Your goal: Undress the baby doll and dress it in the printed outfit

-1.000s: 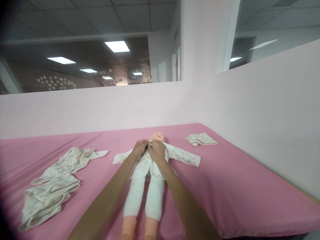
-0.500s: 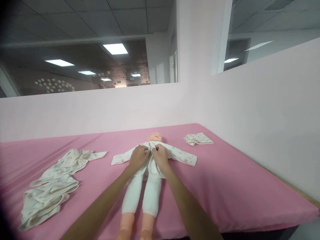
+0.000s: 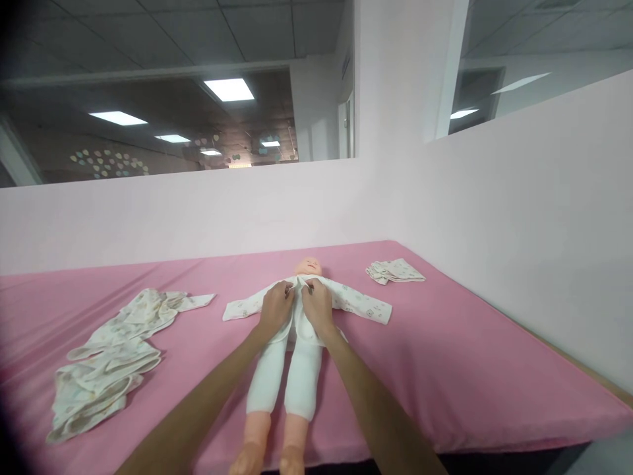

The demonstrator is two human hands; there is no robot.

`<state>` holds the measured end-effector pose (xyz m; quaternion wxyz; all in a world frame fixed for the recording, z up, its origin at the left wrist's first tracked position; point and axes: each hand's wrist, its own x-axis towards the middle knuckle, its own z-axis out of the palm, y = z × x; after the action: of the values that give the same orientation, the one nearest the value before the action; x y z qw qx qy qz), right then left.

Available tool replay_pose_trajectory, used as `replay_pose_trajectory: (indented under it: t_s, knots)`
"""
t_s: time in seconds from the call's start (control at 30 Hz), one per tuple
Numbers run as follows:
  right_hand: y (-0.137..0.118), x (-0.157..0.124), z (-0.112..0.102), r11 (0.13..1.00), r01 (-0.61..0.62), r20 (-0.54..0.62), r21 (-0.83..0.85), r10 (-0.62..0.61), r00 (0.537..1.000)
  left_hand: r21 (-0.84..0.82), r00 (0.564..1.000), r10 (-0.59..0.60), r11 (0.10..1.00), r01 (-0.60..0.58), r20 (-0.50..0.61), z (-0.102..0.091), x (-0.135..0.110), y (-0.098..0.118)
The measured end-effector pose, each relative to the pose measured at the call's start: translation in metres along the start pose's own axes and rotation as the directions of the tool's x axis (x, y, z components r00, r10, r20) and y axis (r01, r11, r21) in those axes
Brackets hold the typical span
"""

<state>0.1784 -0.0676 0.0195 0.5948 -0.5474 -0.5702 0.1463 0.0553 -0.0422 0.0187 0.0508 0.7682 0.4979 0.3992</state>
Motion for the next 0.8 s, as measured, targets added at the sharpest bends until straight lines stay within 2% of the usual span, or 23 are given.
replay_pose_trajectory:
  t_s: [0.8]
  knots:
    - [-0.0072, -0.0035, 0.0055, 0.997, -0.002, 0.06, -0.078, 0.007, 0.998, -0.038, 0.999, 0.042, 0.998, -0.043, -0.018, 0.0012, -0.0034, 0.0006]
